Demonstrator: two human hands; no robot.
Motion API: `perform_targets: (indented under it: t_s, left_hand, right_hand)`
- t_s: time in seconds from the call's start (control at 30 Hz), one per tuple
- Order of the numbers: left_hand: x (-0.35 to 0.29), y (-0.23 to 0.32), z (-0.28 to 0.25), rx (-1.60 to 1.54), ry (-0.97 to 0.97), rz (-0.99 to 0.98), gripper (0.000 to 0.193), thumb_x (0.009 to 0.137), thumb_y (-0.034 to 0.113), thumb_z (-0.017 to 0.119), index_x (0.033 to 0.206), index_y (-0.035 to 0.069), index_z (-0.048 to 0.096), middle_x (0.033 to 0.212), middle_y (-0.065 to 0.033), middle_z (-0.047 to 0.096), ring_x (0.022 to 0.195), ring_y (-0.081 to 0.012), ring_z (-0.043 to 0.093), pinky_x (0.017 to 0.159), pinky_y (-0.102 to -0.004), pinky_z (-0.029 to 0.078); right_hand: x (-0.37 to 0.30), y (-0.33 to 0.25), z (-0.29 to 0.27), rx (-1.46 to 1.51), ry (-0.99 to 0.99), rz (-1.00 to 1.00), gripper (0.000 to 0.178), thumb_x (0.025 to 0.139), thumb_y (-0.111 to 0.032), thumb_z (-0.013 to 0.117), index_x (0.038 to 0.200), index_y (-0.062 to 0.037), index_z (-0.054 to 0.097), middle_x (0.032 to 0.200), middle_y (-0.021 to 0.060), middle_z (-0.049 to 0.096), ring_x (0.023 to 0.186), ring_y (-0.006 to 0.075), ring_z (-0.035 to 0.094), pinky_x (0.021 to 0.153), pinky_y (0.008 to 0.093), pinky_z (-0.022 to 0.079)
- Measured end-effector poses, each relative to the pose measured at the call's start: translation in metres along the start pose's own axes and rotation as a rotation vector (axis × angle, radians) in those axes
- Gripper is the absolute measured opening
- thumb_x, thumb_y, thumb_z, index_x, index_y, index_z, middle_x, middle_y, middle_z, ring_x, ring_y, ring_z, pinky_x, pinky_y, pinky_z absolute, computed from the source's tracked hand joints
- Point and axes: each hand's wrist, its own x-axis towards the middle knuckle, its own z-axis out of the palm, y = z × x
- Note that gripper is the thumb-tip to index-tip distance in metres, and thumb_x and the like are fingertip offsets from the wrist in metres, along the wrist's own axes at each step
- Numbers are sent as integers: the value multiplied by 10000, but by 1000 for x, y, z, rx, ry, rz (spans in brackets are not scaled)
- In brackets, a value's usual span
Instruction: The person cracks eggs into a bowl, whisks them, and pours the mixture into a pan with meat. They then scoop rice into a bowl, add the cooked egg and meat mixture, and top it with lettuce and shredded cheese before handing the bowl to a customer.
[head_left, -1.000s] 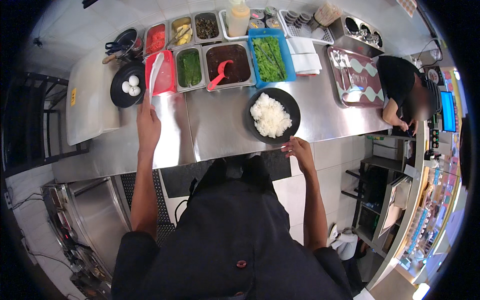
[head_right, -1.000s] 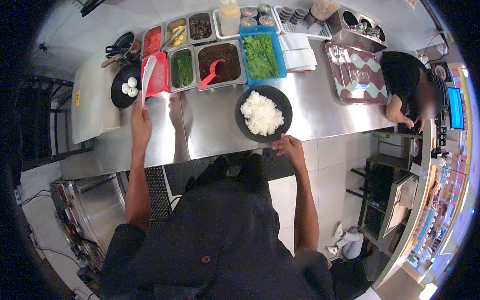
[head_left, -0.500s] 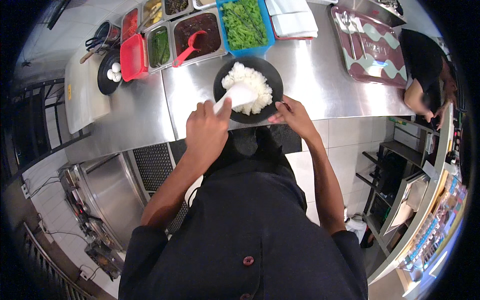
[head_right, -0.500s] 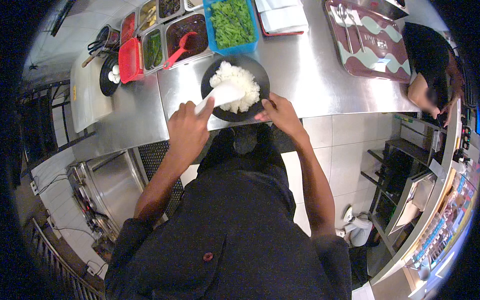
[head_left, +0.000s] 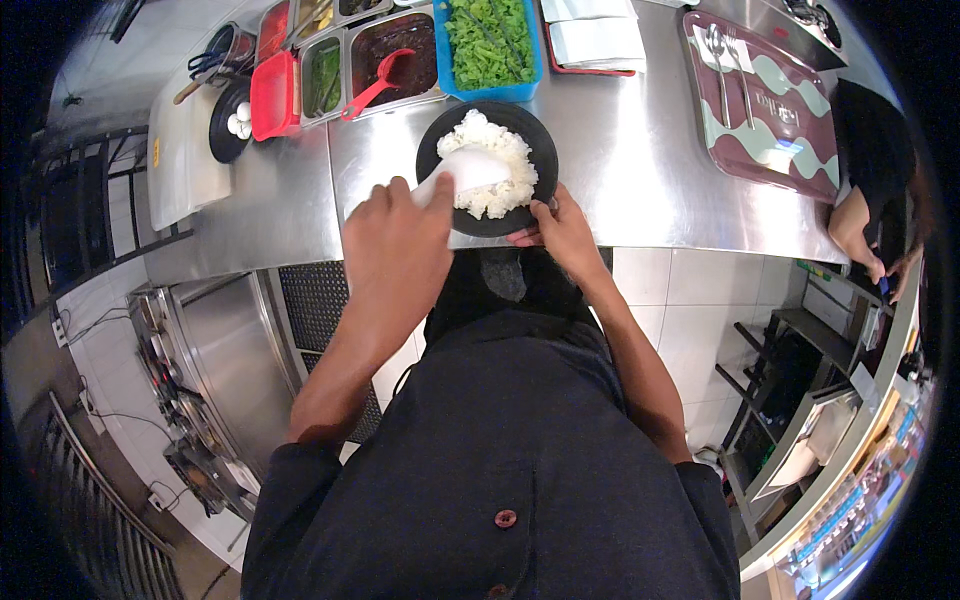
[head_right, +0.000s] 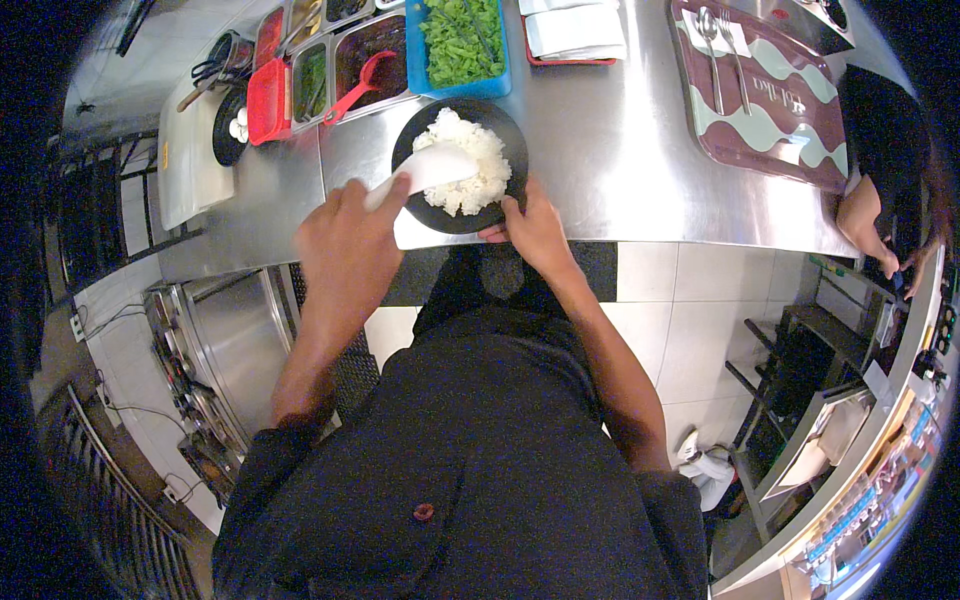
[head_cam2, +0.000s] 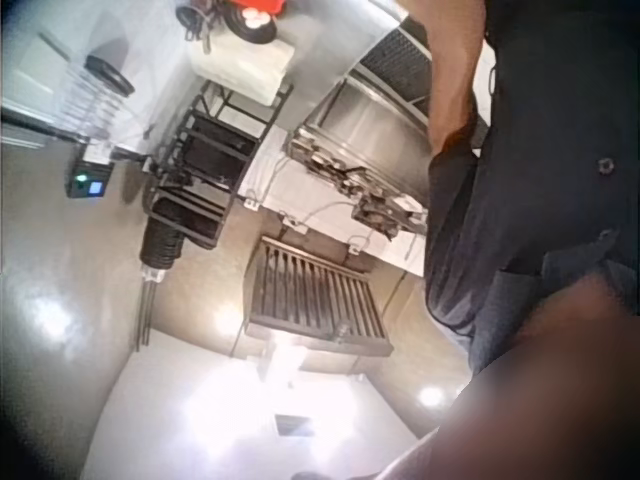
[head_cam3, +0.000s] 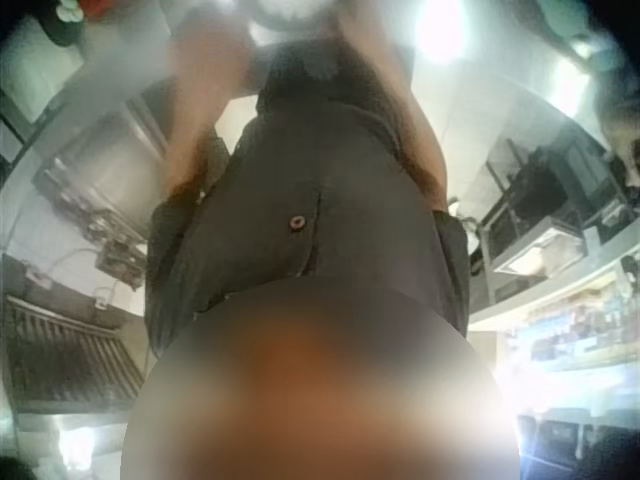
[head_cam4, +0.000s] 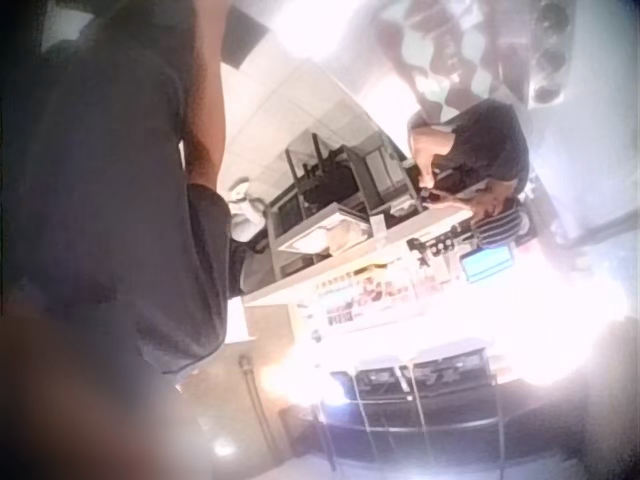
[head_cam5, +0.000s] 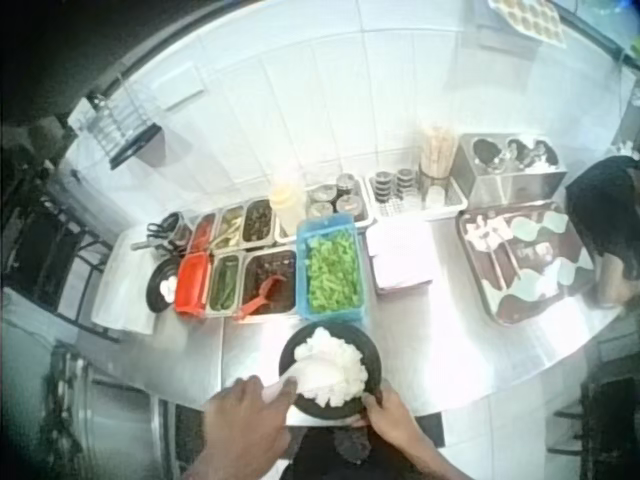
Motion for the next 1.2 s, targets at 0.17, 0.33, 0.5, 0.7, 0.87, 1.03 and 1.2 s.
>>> perform_targets:
  t_s: [0.17,0.33,0.5,0.7,0.87,1.03,1.2]
  left_hand:
    - [19,6,25,-4,-74,-16,434,785,132,618,1216,162,656,831,-137,632,755,-304,679,577,-418,533]
    - [13,13,29,-46,-71,9,413,788,134,618,1196,170,670,832,-138,642,734,-305,679,582,-431,530]
    - [11,7,6,-66,-88,-53,383,823,141,594,1196,185,673,784,-136,644,680,-322,682,568,-437,527]
    - [12,-3,12,-141,-125,-95,348,854,141,577,1182,188,685,721,-129,643,626,-324,680,537,-452,515]
    - [21,-5,37,-122,-137,-129,348,846,144,587,1173,188,698,730,-145,645,644,-330,687,540,-446,514]
    - [14,-5,-7,-83,-6,-124,384,822,128,614,1194,187,685,769,-134,622,653,-299,673,538,-423,513]
    - [32,-9,32,-22,126,-79,413,828,124,609,1232,189,663,782,-124,596,650,-289,656,542,-425,514]
  right_hand:
    - [-7,-8,7,78,-44,46,378,1054,-75,387,1406,32,302,1241,248,558,883,317,723,753,358,638]
    - [-12,-6,13,150,-66,66,382,1067,-107,374,1416,24,292,1279,251,536,929,344,714,808,385,630]
    - [-11,-10,8,219,-87,104,404,1063,-104,322,1447,10,268,1330,267,506,975,387,697,852,427,617]
    - [-10,-11,4,286,-118,140,412,1052,-80,331,1449,10,271,1323,265,518,1000,401,687,887,440,602]
    - [-12,-15,5,300,-152,161,408,1050,-72,335,1445,17,279,1313,271,528,997,393,691,886,427,602]
    - [-11,-14,3,280,-137,159,401,1050,-68,335,1438,22,292,1292,274,543,993,392,693,885,420,604]
    - [-12,-11,5,306,-138,136,393,1050,-59,332,1432,26,299,1290,274,543,996,401,692,885,425,607]
